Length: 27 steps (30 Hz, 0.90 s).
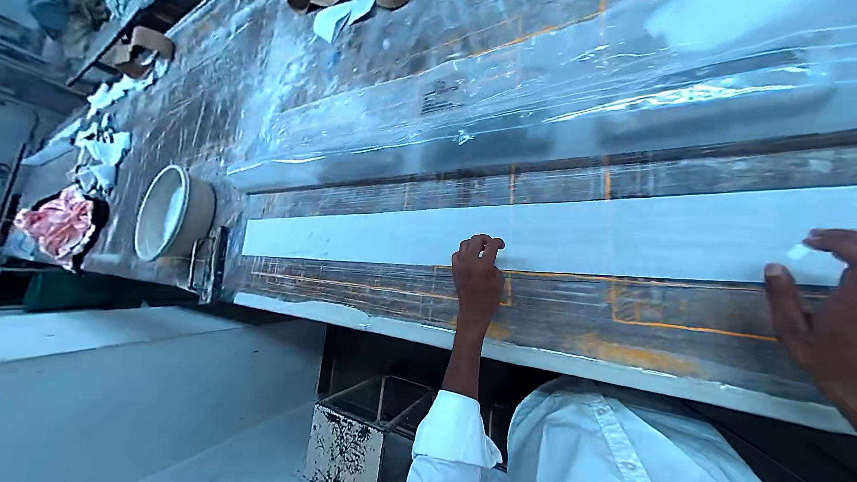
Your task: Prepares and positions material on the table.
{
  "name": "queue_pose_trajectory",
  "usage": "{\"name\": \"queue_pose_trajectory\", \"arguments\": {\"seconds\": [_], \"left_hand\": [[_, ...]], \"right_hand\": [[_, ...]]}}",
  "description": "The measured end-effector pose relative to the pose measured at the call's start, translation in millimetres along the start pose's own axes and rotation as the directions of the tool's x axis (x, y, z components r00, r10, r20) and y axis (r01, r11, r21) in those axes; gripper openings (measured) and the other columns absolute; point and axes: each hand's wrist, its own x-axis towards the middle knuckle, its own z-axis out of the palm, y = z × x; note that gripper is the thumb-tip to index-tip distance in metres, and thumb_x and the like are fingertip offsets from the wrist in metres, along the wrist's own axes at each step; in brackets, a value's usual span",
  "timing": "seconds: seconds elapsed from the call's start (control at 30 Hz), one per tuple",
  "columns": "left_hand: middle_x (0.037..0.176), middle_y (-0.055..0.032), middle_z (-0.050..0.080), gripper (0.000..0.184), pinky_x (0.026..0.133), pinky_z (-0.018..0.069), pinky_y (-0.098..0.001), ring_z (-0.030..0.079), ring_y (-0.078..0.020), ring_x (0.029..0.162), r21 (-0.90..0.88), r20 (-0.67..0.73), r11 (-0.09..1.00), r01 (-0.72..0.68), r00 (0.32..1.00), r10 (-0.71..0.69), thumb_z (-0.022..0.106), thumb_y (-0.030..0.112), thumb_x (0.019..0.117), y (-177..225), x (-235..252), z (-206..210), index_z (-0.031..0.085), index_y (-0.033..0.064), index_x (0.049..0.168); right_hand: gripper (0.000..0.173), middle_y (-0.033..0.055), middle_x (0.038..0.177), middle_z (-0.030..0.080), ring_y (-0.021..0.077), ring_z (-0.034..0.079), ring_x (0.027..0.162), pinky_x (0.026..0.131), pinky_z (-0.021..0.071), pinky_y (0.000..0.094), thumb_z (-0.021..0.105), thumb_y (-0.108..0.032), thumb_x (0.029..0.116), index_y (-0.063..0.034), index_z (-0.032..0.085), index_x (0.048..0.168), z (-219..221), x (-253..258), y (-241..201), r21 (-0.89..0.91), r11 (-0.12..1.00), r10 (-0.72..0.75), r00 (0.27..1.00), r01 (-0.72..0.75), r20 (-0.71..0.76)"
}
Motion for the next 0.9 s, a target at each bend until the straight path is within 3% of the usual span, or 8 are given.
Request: {"name": "queue_pose_trajectory", "arguments": {"seconds": [0.13,0.27,0.37,0.47,0.6,0.7,0.8,0.9], "left_hand": [[0.112,-0.0177,0.068,0.026,0.085,0.0505,-0.0571,0.063,-0.0392,0.106,-0.014,0.176,0.985,0.172,0.97,-0.167,0.061,-0.008,0.0887,-59.5,-2.9,-29.6,0.073,0.0054,0.108],[0.105,-0.0161,0.07,0.027,0.08,0.0518,-0.0541,0.066,-0.0367,0.098,-0.066,0.038,0.995,0.079,0.996,-0.076,0.061,-0.009,0.0861,-127.3,-4.8,-54.7,0.075,0.0058,0.104],[0.11,-0.0163,0.068,0.025,0.087,0.0508,-0.0571,0.064,-0.0381,0.107,-0.066,0.272,0.988,0.137,0.955,-0.115,0.061,-0.006,0.0896,-168.6,-4.5,-72.8,0.073,0.0059,0.107],[0.102,-0.0153,0.071,0.025,0.08,0.0524,-0.0544,0.066,-0.0368,0.099,-0.151,0.107,0.988,0.022,0.994,-0.006,0.062,-0.011,0.0856,-195.8,-6.5,-82.8,0.075,0.0048,0.099],[0.108,-0.0147,0.071,0.026,0.086,0.053,-0.0549,0.067,-0.0359,0.104,-0.105,0.224,0.992,0.071,0.973,-0.045,0.059,-0.007,0.0913,-232.9,1.9,-97.1,0.075,0.0062,0.106],[0.097,-0.0153,0.072,0.025,0.079,0.0533,-0.0542,0.069,-0.0362,0.096,-0.124,0.094,0.99,0.063,0.994,-0.052,0.06,-0.01,0.088,-254.9,6.3,-110.0,0.075,0.0051,0.101],[0.105,-0.016,0.07,0.031,0.08,0.0515,-0.0554,0.066,-0.0377,0.101,-0.103,0.066,0.986,0.133,0.99,-0.127,0.057,-0.01,0.089,-283.1,17.4,-119.8,0.073,0.0064,0.11],[0.12,-0.0183,0.067,0.035,0.087,0.0515,-0.0609,0.063,-0.0408,0.115,-0.078,0.21,0.967,0.244,0.952,-0.223,0.056,-0.006,0.0924,-315.9,29.4,-127.4,0.071,0.0079,0.12]], "right_hand": [[0.052,0.0324,0.134,0.056,0.0533,0.053,0.124,0.103,0.0412,0.0655,0.048,-0.035,0.1047,0.0073,0.053,0.134,50.7,-6.2,-99.1,0.046,0.998,-0.055,0.997,0.053,0.06],[0.051,0.0307,0.123,0.059,0.0488,0.059,0.108,0.094,0.0455,0.0647,0.049,-0.036,0.1041,0.005,0.054,0.134,92.9,-12.3,-174.3,0.067,0.997,-0.051,0.996,0.047,0.07],[0.049,0.0273,0.119,0.061,0.0447,0.061,0.105,0.091,0.0474,0.0627,0.049,-0.035,0.1039,0.0038,0.056,0.132,112.3,-24.8,-219.0,0.057,0.997,-0.064,0.992,0.058,0.108],[0.048,0.0254,0.12,0.062,0.0428,0.062,0.105,0.09,0.0486,0.0617,0.05,-0.035,0.1042,0.0042,0.057,0.131,129.4,-34.1,-254.7,0.068,0.995,-0.077,0.987,0.068,0.139],[0.049,0.0226,0.117,0.063,0.0391,0.063,0.099,0.085,0.0508,0.0584,0.051,-0.034,0.1016,0.0036,0.054,0.132,157.3,-38.6,-286.4,0.087,0.985,-0.161,0.973,0.148,0.165],[0.047,0.0225,0.116,0.064,0.0404,0.064,0.099,0.084,0.0499,0.0591,0.052,-0.034,0.1014,0.0025,0.057,0.13,178.1,-24.3,-307.6,0.084,0.969,-0.244,0.953,0.233,0.178],[0.043,0.0211,0.12,0.064,0.0394,0.064,0.104,0.087,0.0515,0.0572,0.053,-0.032,0.1007,0.0015,0.061,0.127,204.0,0.8,-331.9,0.124,0.954,-0.292,0.937,0.271,0.194],[0.041,0.0187,0.123,0.065,0.0389,0.063,0.11,0.092,0.05,0.0586,0.053,-0.034,0.101,-0.0019,0.067,0.124,233.9,29.5,-360.4,0.18,0.936,-0.335,0.921,0.302,0.197]]}}
